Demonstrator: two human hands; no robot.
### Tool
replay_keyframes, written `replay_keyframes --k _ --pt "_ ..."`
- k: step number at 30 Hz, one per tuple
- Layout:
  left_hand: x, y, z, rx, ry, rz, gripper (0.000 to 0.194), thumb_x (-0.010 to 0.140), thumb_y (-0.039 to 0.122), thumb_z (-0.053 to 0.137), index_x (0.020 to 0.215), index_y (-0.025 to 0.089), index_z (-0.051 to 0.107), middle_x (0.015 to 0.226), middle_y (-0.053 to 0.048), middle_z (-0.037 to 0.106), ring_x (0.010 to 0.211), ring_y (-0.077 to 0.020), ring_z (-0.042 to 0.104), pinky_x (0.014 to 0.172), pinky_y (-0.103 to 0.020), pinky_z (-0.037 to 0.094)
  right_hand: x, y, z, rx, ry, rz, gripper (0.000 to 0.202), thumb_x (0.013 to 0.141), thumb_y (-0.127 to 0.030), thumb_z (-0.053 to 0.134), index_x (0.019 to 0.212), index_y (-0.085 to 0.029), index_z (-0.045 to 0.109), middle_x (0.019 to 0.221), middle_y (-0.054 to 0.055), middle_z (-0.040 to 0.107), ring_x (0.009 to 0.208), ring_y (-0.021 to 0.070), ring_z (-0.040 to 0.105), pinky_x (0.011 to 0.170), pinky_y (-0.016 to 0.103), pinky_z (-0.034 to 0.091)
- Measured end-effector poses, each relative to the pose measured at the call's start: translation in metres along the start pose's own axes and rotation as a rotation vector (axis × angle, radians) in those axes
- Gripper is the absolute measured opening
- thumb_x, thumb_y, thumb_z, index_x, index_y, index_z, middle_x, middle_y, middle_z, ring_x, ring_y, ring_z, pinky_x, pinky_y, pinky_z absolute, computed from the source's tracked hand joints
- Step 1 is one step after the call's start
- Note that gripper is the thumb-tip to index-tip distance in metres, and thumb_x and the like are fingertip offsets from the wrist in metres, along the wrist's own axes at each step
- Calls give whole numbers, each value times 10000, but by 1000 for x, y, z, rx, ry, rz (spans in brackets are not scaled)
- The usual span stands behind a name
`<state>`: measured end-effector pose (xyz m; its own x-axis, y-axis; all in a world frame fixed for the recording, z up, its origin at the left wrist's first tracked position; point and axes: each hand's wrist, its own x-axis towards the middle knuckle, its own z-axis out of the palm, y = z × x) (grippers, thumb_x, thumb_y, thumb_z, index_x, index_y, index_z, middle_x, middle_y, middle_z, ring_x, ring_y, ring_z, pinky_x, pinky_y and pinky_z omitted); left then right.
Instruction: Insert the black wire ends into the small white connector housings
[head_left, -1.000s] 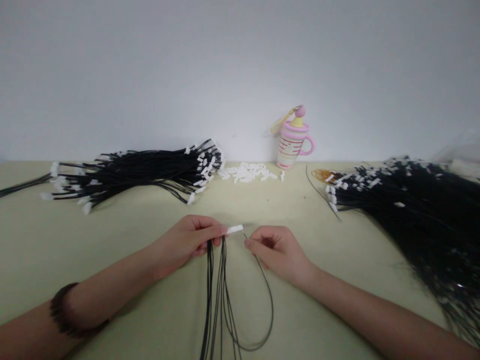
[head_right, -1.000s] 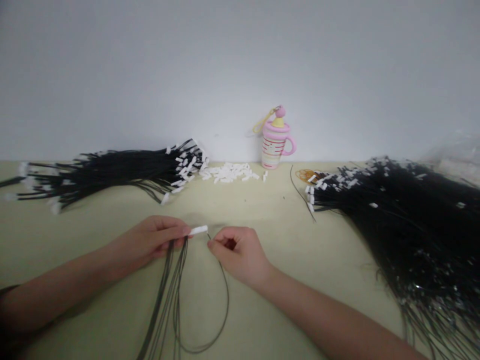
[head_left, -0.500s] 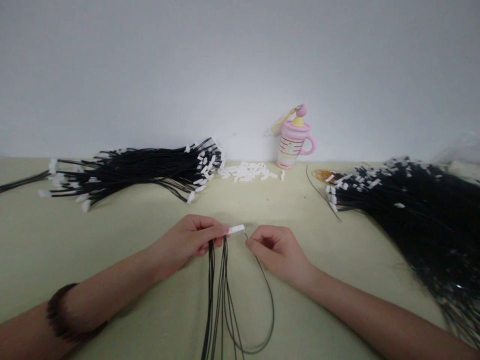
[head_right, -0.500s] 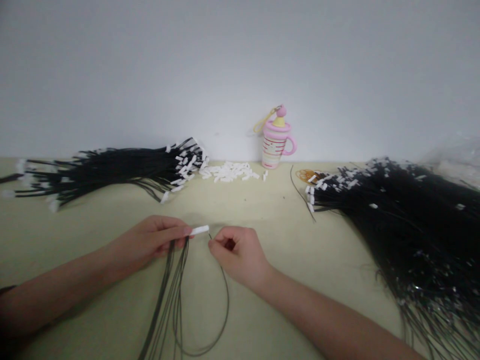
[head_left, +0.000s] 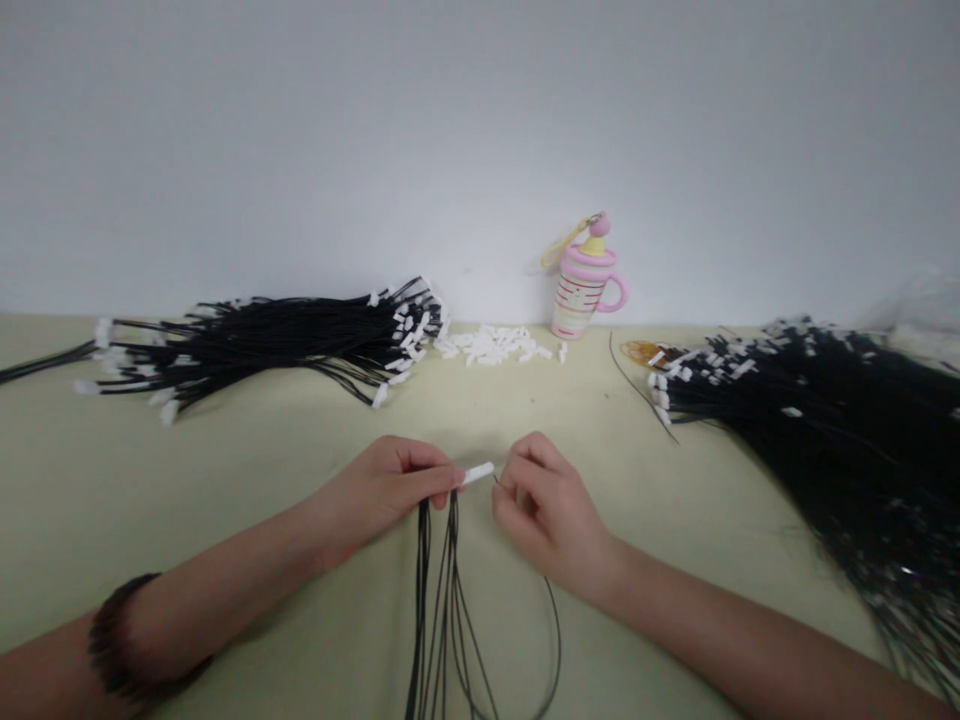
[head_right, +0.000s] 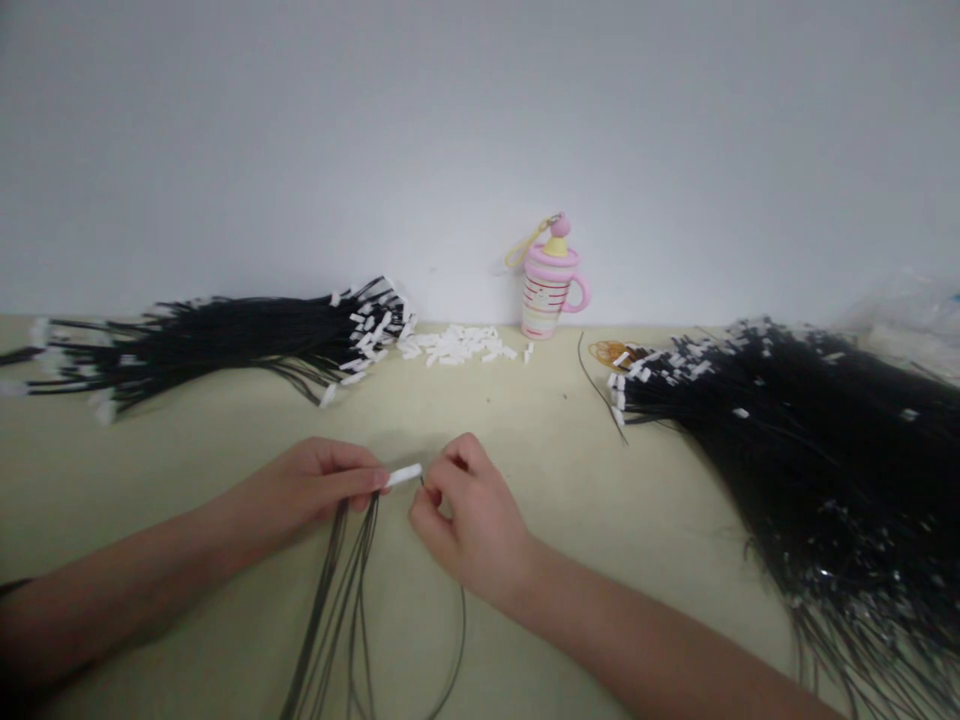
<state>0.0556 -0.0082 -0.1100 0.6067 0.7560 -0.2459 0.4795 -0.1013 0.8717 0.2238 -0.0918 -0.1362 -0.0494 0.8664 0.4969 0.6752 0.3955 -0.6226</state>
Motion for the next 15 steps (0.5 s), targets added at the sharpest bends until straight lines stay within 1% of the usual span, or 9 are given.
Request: replay_keyframes --k 2,4,5,7,8,15 --pt "-1 3 0 2 -15 -9 278 714 383 525 564 151 562 471 57 360 500 -99 292 496 -237 191 0 0 0 39 -2 -59 142 731 -74 473 628 -162 433 769 48 476 873 156 501 675 223 407" --pt "-2 6 0 2 -25 -24 275 712 392 525 585 152 574 471 59 356 495 -99 285 491 -240 183 0 0 0 74 -35 -122 153 741 -55 453 642 -168 423 804 59 508 944 166 492 724 233 414" --pt "-2 6 0 3 -28 -26 277 712 395 524 587 153 574 470 60 348 495 -99 283 491 -240 183 0 1 0 83 -52 -141 153 744 -48 446 654 -169 422 831 62 521 919 158 502 721 234 417" --pt "-2 7 0 11 -26 -7 291 713 399 522 565 152 563 467 62 331 504 -100 286 498 -238 190 0 1 -1 87 -68 -147 145 751 -46 437 675 -169 423 889 66 530 804 129 520 676 229 422" --pt "-2 7 0 19 -24 5 298 712 401 524 555 151 560 467 62 327 511 -101 290 502 -238 195 1 1 -1 83 -71 -143 144 755 -49 434 677 -169 423 885 65 531 766 122 518 658 228 423" --pt "-1 5 1 47 -19 31 302 705 408 535 549 151 565 458 62 322 505 -98 288 495 -239 187 0 -2 -3 58 -91 -134 154 766 -55 421 662 -167 430 818 62 527 759 130 505 658 238 427"
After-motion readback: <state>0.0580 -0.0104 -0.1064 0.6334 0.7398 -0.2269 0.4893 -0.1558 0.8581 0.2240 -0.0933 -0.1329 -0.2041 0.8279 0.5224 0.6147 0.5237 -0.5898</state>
